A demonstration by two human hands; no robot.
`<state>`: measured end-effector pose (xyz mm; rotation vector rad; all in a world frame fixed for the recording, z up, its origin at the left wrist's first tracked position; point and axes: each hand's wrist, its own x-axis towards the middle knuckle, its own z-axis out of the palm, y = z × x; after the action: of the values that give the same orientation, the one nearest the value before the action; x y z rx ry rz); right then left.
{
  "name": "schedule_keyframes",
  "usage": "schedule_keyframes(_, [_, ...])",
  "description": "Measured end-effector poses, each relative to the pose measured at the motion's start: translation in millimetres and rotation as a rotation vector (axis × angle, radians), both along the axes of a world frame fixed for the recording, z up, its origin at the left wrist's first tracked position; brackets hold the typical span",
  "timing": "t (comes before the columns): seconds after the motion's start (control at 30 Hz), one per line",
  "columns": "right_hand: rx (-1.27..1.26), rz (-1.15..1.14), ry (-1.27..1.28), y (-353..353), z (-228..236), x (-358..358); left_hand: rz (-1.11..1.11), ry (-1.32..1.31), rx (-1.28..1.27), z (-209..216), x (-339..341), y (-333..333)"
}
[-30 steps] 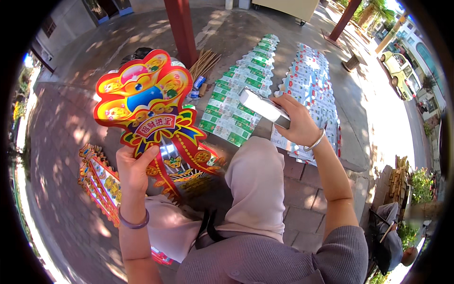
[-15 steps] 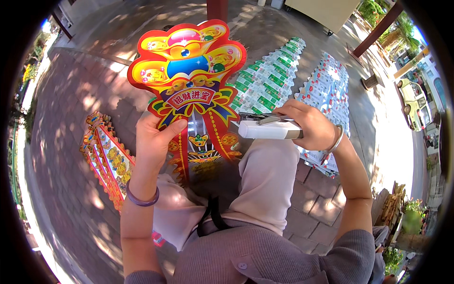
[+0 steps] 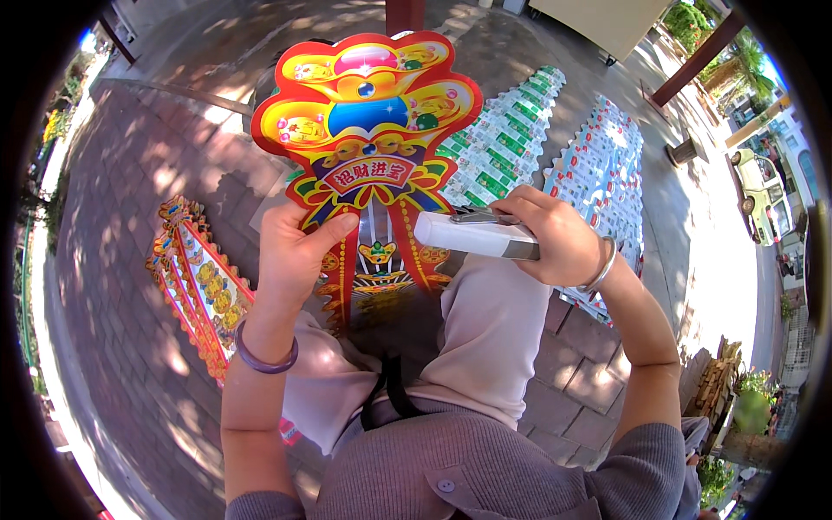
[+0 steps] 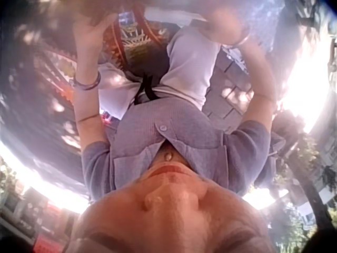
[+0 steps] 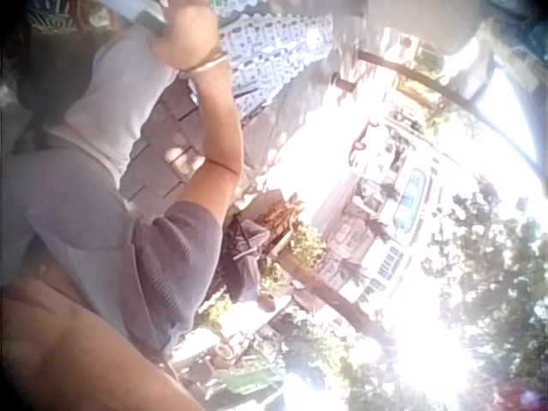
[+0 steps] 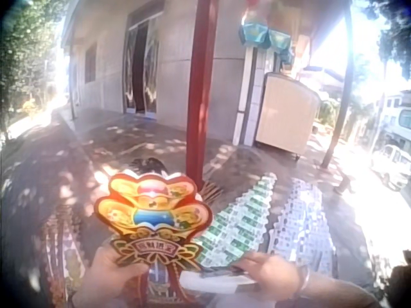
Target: The person assembles colorful paper banners by stapling segments together and attaching wooden sticks. They handle several banners, aligning segments and securing them with a stapler before placing them on the ground.
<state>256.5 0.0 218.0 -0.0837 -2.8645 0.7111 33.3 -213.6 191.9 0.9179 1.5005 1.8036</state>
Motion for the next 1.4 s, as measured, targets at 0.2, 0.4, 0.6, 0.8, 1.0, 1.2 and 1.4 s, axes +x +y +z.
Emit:
schedule_keyframes(0.2, [0.004,-0.04,0.021,-4.4,-3.2,-0.8,-0.003,-0.016,-0.011,-0.2,-0.4,1.0])
schedule_keyframes(0.4, [0.097,-0.131,-0.013,-6.0,-10.7,-1.7,0.015,0.043,-0.036,2.7,-0.1,1.9])
schedule_keyframes(0.6, [0.166,-0.18,0.098,-1.8,-12.6,-13.6,0.037,0.032,-0.029,10.2,-3.6,6.6])
schedule_keyframes(0.8, [0.251,-0.247,0.218,9.3,15.8,-28.9,-0.015,-0.106,0.011,18.7,-13.3,6.5])
schedule_keyframes(1.0, [0.3,-0.219,0.233,6.0,31.9,-39.3,-0.071,0.003,-0.02,15.8,-22.2,-2.5])
schedule_keyframes(1.2, [0.219,-0.09,0.182,11.3,32.2,-40.1,-0.014,0.029,-0.06,4.2,-26.2,-3.8])
schedule_keyframes(1.4, [0.281,0.023,0.154,25.6,29.2,-29.7,0.031,0.063,0.051,3.0,-33.1,-12.4])
